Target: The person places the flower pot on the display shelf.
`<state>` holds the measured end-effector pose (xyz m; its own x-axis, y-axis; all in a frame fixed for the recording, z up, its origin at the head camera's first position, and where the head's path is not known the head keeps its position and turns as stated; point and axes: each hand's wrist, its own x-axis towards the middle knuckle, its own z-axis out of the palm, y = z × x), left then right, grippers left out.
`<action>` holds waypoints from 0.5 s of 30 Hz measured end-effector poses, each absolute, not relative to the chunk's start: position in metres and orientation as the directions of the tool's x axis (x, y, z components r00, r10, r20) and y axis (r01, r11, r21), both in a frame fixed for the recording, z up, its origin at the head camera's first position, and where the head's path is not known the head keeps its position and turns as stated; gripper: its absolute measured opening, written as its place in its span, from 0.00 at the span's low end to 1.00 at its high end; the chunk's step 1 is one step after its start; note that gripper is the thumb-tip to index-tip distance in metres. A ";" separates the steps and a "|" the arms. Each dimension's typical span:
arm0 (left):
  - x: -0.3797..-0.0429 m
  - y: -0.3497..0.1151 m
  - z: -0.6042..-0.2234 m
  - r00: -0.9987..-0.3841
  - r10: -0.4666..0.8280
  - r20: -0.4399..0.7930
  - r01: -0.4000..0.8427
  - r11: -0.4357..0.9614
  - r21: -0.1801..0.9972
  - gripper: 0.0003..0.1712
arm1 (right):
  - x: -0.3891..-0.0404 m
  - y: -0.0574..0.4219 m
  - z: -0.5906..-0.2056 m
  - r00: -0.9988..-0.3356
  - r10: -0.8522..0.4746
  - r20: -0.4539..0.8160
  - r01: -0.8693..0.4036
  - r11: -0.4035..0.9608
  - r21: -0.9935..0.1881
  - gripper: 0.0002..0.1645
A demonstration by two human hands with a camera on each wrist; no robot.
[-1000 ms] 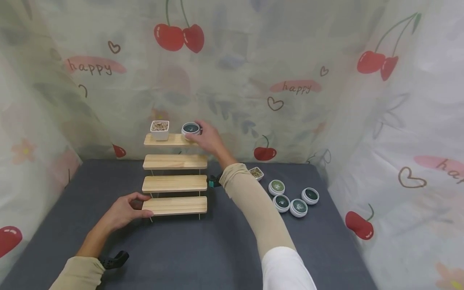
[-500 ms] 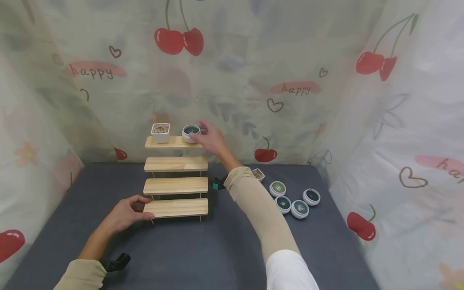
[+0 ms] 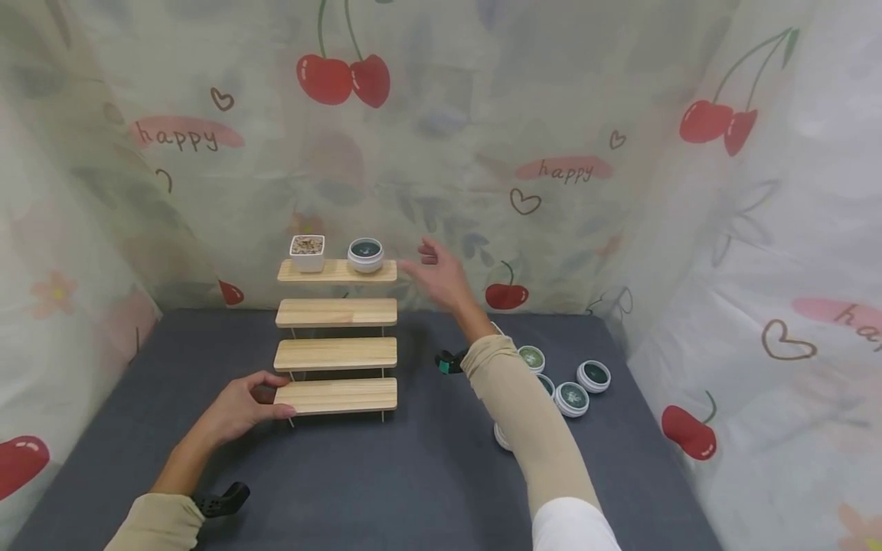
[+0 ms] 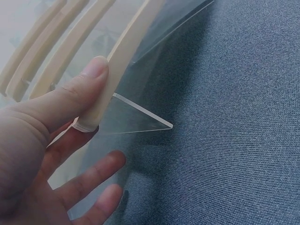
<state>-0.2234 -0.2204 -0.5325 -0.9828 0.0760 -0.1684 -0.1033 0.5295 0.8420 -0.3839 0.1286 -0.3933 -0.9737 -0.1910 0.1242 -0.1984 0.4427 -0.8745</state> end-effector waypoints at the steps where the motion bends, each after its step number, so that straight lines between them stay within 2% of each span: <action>1: -0.223 -0.220 -0.533 -0.982 0.073 -0.171 -0.107 0.529 0.842 0.39 | -0.383 0.135 -0.394 -0.974 -0.193 0.118 -0.193 0.440 -0.877 0.49; 9: -0.222 -0.221 -0.536 -0.980 0.055 -0.191 -0.131 0.544 0.829 0.39 | -0.378 0.179 -0.405 -0.980 -0.175 0.095 -0.166 0.456 -0.874 0.52; 15: -0.225 -0.223 -0.536 -0.982 0.070 -0.175 -0.111 0.535 0.838 0.40 | -0.376 0.211 -0.430 -0.992 -0.097 0.081 -0.118 0.483 -0.868 0.53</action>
<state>-0.2246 -0.2227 -0.5356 -0.9821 0.0699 -0.1748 -0.1110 0.5349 0.8376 -0.3761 0.2109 -0.4302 -0.9919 -0.0970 0.0815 -0.1185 0.4829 -0.8676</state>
